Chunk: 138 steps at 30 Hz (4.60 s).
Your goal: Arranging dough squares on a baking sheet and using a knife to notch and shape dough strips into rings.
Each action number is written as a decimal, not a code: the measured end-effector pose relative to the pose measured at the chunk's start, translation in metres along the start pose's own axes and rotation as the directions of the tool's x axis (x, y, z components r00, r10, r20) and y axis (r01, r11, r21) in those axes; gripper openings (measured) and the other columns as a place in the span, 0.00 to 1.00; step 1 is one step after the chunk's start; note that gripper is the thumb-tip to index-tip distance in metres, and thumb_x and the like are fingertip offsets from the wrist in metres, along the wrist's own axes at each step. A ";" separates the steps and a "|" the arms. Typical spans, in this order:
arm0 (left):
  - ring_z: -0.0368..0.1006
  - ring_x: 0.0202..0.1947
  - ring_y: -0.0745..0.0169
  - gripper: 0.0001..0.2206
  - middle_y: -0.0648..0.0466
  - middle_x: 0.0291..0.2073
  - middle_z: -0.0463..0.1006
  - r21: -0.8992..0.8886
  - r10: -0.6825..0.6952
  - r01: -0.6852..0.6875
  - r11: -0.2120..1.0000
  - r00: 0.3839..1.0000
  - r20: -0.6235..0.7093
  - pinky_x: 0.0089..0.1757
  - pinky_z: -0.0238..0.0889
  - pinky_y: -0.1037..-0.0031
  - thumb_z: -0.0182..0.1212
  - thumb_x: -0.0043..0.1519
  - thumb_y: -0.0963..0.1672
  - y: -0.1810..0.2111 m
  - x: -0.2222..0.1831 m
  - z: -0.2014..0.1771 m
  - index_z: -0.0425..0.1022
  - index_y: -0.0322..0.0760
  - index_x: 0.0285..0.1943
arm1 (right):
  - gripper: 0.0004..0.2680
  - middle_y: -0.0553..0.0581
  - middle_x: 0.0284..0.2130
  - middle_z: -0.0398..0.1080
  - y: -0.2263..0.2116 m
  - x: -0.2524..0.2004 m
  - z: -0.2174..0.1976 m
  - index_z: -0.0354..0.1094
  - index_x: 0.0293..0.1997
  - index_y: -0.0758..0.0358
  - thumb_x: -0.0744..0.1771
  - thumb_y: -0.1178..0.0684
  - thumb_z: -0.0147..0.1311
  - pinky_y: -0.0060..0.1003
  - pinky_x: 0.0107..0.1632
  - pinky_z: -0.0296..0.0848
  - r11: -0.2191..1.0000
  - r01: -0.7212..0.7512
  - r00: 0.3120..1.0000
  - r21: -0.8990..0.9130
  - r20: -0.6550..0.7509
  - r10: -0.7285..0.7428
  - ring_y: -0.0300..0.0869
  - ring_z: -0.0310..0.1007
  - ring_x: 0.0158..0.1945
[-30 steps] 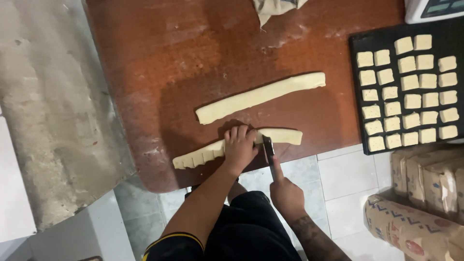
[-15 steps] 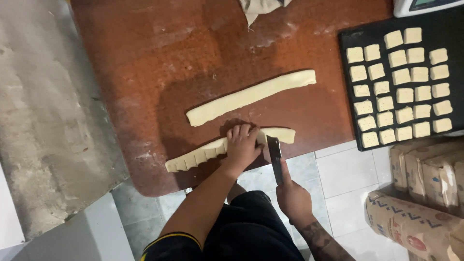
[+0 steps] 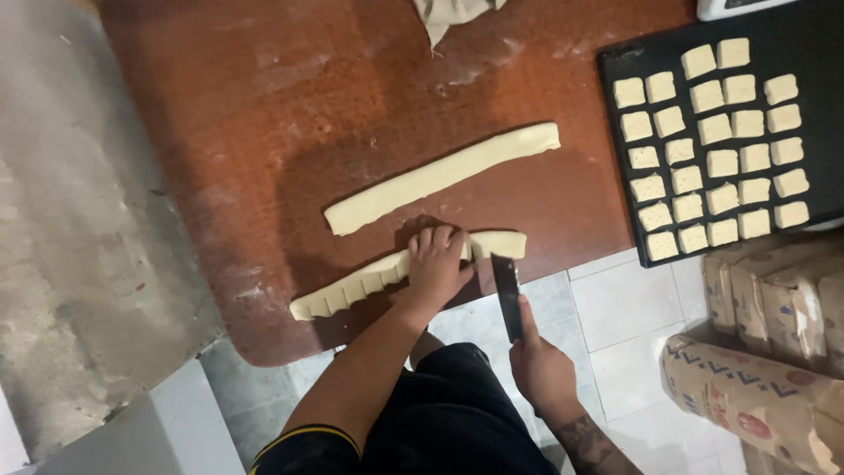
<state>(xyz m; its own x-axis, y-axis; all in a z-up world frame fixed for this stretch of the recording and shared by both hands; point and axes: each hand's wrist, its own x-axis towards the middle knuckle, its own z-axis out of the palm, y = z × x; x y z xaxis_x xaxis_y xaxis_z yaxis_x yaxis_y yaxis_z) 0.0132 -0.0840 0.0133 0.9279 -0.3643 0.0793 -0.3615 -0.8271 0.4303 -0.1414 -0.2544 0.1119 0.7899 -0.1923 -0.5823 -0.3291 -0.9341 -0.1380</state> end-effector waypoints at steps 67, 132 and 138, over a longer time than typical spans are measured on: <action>0.76 0.48 0.51 0.17 0.45 0.49 0.77 -0.740 -0.680 0.643 -0.199 0.453 0.577 0.39 0.76 0.69 0.58 0.58 0.40 -0.119 0.088 -0.054 0.75 0.35 0.58 | 0.34 0.67 0.22 0.76 -0.067 0.042 -0.075 0.30 0.81 0.33 0.66 0.53 0.46 0.44 0.39 0.78 0.773 -0.235 0.972 0.590 0.161 0.172 0.54 0.79 0.26; 0.79 0.36 0.62 0.08 0.65 0.43 0.71 -0.185 -0.521 0.488 0.853 0.820 -0.238 0.37 0.75 0.72 0.62 0.61 0.47 -0.173 0.066 -0.030 0.71 0.55 0.46 | 0.26 0.71 0.43 0.77 -0.235 0.140 -0.111 0.24 0.80 0.34 0.71 0.35 0.30 0.58 0.56 0.71 0.978 0.181 0.949 -0.102 0.279 -0.146 0.65 0.77 0.51; 0.71 0.59 0.45 0.19 0.53 0.59 0.65 -0.297 -0.515 0.481 0.825 0.856 -0.042 0.47 0.75 0.56 0.70 0.57 0.48 -0.160 0.070 -0.058 0.69 0.47 0.55 | 0.28 0.69 0.38 0.78 -0.187 0.139 -0.107 0.31 0.80 0.40 0.68 0.46 0.40 0.57 0.49 0.76 0.936 0.274 0.953 -0.223 0.194 -0.233 0.64 0.80 0.45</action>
<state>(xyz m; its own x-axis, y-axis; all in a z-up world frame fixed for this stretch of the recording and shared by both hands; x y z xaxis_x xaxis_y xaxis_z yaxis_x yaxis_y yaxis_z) 0.1414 0.0473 0.0022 0.9845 0.1315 -0.1161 0.1754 -0.7302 0.6603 0.0854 -0.1383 0.1421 0.7293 0.0927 -0.6779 0.0240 -0.9936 -0.1101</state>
